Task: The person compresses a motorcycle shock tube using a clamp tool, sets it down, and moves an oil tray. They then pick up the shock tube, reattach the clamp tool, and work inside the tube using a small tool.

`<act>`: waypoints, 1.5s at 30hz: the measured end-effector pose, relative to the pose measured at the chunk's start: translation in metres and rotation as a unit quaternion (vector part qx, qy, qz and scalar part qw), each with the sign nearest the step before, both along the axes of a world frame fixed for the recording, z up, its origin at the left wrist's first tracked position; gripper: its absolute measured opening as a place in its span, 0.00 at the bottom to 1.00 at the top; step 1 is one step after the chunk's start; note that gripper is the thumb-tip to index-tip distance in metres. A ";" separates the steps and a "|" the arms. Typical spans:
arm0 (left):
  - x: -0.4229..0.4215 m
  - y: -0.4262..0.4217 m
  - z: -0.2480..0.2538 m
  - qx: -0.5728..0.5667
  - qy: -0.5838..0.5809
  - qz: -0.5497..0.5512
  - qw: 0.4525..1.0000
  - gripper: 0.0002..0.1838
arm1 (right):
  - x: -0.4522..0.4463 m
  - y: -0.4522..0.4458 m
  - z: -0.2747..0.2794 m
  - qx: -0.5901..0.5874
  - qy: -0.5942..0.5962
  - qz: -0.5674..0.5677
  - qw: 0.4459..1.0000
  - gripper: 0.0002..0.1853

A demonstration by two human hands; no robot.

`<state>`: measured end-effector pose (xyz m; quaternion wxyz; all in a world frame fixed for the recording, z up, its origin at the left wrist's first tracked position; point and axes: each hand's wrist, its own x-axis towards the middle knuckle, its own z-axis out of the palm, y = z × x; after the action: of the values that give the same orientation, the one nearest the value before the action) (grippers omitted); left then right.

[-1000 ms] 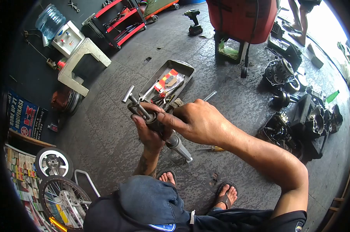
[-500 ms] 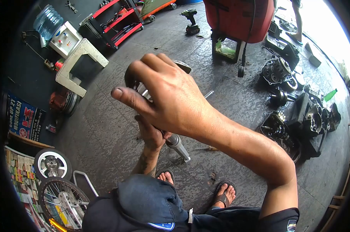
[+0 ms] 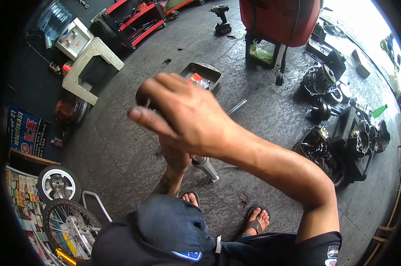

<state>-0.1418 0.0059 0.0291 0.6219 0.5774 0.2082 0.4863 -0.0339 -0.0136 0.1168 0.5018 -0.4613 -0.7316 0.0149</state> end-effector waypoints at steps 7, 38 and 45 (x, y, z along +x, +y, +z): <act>0.006 0.017 -0.010 -0.085 -0.063 -0.188 0.976 0.39 | 0.016 -0.011 0.028 -0.146 -0.158 -0.133 0.967 0.25; 0.007 0.014 -0.011 -0.056 -0.028 -0.101 0.993 0.32 | 0.021 -0.018 0.043 -0.186 -0.144 -0.148 0.961 0.27; 0.007 0.010 -0.005 -0.078 -0.026 -0.095 0.992 0.34 | 0.025 -0.019 0.047 -0.194 -0.127 -0.078 0.970 0.22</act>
<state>-0.1349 0.0163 0.0239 0.7138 0.5315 0.1737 0.4217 -0.0086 -0.0326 0.1642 0.3054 -0.6035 -0.7342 0.0589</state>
